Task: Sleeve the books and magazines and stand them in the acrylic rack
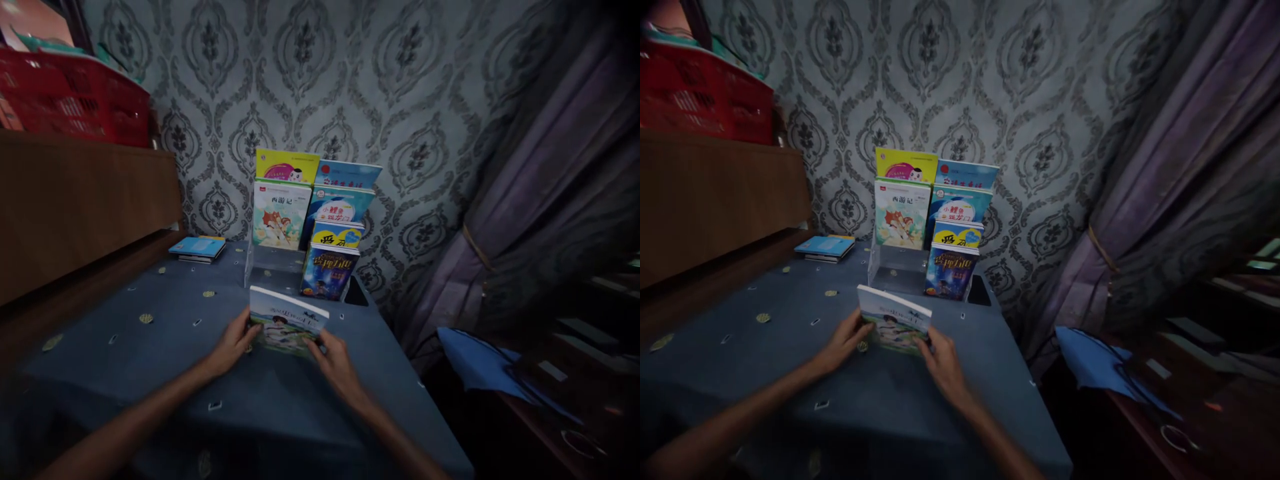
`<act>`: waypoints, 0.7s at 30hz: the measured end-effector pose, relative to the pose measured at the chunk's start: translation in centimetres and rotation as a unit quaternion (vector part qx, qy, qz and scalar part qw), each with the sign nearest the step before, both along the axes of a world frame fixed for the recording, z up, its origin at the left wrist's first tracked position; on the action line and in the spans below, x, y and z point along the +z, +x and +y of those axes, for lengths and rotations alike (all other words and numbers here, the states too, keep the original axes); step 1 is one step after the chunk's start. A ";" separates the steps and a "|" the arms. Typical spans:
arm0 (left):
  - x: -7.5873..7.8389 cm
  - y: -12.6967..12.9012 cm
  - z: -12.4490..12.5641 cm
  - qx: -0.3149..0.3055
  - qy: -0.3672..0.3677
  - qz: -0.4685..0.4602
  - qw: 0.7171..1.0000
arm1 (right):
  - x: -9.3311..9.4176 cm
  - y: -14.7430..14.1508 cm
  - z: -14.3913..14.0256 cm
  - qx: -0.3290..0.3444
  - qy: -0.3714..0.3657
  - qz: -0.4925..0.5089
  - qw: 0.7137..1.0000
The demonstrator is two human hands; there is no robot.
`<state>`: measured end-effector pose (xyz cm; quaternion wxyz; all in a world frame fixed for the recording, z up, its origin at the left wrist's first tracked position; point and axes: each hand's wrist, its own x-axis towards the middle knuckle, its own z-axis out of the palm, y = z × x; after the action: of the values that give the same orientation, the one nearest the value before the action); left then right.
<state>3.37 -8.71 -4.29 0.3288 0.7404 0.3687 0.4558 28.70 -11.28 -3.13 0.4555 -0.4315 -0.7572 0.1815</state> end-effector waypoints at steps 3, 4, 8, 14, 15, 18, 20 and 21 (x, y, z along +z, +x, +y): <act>-0.4 0.1 2.6 -0.008 -0.007 0.016 1.000 | -0.6 0.3 2.6 -0.012 -0.026 -0.009 1.000; -0.3 0.0 3.5 -0.003 -0.005 0.023 1.000 | -0.7 0.3 3.4 -0.021 -0.020 -0.012 1.000; -0.4 -0.9 6.8 0.023 0.015 0.028 0.999 | -0.6 -0.7 6.5 -0.030 0.006 -0.019 0.999; -5.9 -1.8 8.6 0.058 -0.013 0.064 0.996 | -4.4 -2.1 8.3 -0.043 0.031 -0.013 0.998; -6.7 -1.8 8.6 0.059 -0.015 0.069 0.996 | -5.2 -2.0 8.3 -0.048 0.032 -0.022 0.998; -7.9 -1.9 8.3 0.059 -0.015 0.074 0.995 | -6.7 -1.5 8.3 -0.059 0.037 -0.046 0.997; -7.7 -1.9 8.2 0.056 -0.022 0.071 0.996 | -6.7 -1.2 8.3 -0.064 0.043 -0.055 0.995; -7.4 -1.9 8.2 0.056 -0.029 0.071 0.995 | -6.5 -1.0 8.3 -0.062 0.041 -0.061 0.995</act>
<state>1.48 -0.53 -11.68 0.2972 0.7389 0.4454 0.4090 27.65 -2.99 -9.65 0.4357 -0.4689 -0.7624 0.0952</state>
